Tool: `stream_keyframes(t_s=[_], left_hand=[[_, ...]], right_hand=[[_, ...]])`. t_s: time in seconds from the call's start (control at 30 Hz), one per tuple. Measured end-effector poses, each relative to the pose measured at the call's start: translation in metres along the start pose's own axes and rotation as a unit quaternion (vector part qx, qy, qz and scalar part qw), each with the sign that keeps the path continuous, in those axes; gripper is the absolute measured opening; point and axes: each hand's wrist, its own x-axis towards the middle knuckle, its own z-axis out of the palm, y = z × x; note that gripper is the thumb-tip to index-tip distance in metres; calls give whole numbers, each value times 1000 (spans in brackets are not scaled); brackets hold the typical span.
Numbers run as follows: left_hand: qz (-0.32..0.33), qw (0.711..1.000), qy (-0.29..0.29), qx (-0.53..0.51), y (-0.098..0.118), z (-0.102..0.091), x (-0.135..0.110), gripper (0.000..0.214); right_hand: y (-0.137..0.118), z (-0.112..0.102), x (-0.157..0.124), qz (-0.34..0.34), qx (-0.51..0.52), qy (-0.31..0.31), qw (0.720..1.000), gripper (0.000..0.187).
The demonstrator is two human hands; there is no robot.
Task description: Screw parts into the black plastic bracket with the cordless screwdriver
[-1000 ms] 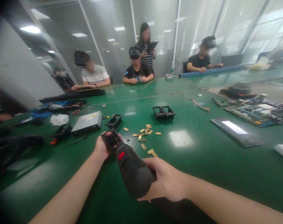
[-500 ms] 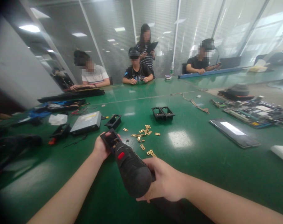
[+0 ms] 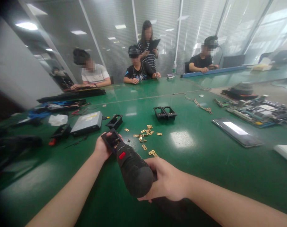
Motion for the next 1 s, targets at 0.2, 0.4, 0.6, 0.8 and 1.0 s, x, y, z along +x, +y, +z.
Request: stream_keyframes(t_s=[0.2,0.4,0.6,0.8,1.0], left_hand=[[2,1000,-5,-1,-1,-2,2,17],[1,1000,-14,6,-1,-2,2,22],[7,1000,5,5,-2,-2,3,15],[15,1000,10,7,-2,-1,2,14],[34,999,5,16,-2,1,0,12]], right_hand=[[-2,0,0,-4,8,-8,1000,39],[-2,0,0,5,-5,2,1000,42],[-3,0,0,5,-12,-6,1000,39],[-2,0,0,4,-2,-4,1000,39],[-3,1,0,2,8,0,1000,40]])
